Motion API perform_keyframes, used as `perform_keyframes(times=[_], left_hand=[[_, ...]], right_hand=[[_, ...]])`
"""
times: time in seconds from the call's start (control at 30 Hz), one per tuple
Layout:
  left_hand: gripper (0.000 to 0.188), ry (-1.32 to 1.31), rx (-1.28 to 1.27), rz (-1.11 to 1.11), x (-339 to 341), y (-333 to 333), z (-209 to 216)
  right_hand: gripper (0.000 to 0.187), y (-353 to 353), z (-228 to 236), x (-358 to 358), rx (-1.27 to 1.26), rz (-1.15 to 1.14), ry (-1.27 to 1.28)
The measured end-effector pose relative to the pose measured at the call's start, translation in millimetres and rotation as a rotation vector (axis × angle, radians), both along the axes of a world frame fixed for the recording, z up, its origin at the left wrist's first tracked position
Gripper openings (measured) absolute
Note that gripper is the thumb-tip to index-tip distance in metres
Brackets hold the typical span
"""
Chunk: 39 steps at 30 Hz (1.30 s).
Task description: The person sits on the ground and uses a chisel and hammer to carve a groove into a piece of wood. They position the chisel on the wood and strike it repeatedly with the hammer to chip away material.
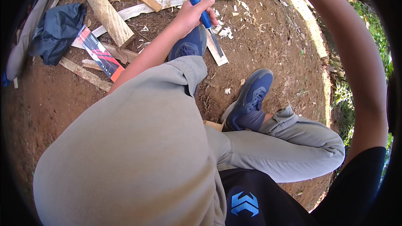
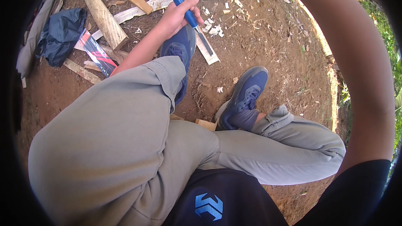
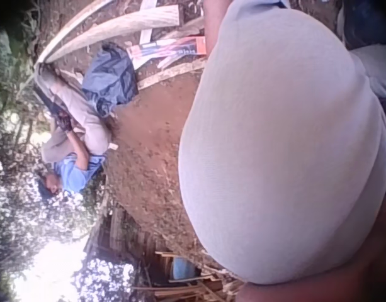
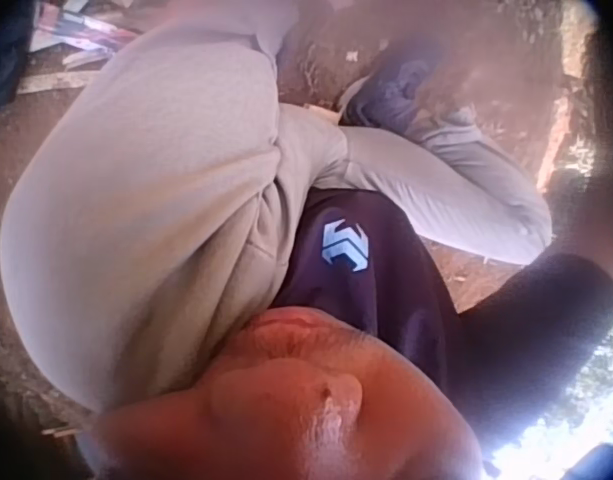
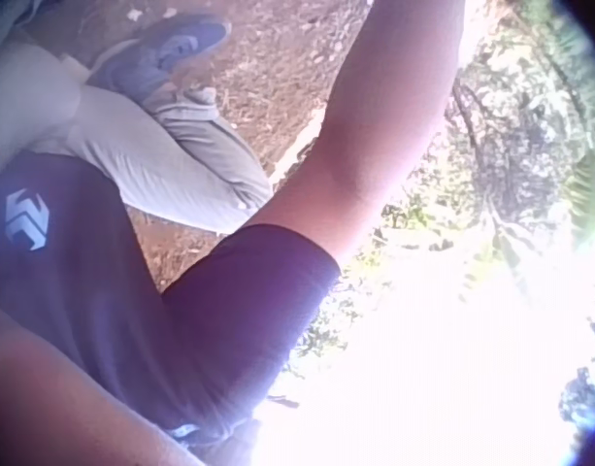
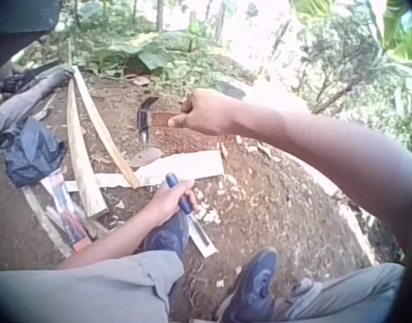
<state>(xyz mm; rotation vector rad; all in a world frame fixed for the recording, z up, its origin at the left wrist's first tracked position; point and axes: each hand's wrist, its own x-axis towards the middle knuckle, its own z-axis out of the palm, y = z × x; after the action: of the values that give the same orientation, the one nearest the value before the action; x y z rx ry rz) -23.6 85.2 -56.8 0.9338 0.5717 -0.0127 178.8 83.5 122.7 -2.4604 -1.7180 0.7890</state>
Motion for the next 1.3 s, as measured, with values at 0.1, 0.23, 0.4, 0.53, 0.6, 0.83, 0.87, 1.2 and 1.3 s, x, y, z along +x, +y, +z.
perform_keyframes(times=[0.1,0.23,0.4,0.53,0.6,0.83,0.87,1.2,1.3], left_hand=[[0.028,0.016,0.001,0.007,0.7,-1.2,0.9],[0.028,-0.012,-0.042,0.017,-0.9,2.6,-4.7],[0.026,-0.005,-0.015,0.011,2.0,-0.1,-1.2],[0.027,0.013,-0.021,-0.003,-2.8,1.2,-1.0],[0.027,-0.001,-0.025,0.005,-1.3,0.8,-1.1],[0.028,-0.006,-0.018,0.024,-1.1,0.6,-6.4],[0.028,-0.008,-0.018,0.023,-0.2,0.6,-6.6],[0.027,0.001,0.01,-0.017,1.8,0.7,-5.2],[0.028,-0.006,0.008,-0.012,-1.2,-0.4,-5.3]], right_hand=[[0.05,-1.4,0.0,-2.0,-0.082,0.067,-0.027],[0.051,5.0,4.1,4.8,-0.054,0.134,-0.02],[0.052,10.5,-14.6,15.0,-0.18,0.179,-0.047],[0.052,4.8,-9.2,10.6,-0.01,0.056,0.007],[0.05,1.2,-9.0,9.6,-0.024,0.003,0.058],[0.052,0.4,-11.3,2.7,0.187,-0.156,0.081],[0.051,1.6,-12.7,5.3,0.101,-0.027,-0.003],[0.049,6.9,-0.3,13.5,-0.178,0.1,0.014],[0.05,4.0,8.0,8.2,-0.073,0.002,0.042]])
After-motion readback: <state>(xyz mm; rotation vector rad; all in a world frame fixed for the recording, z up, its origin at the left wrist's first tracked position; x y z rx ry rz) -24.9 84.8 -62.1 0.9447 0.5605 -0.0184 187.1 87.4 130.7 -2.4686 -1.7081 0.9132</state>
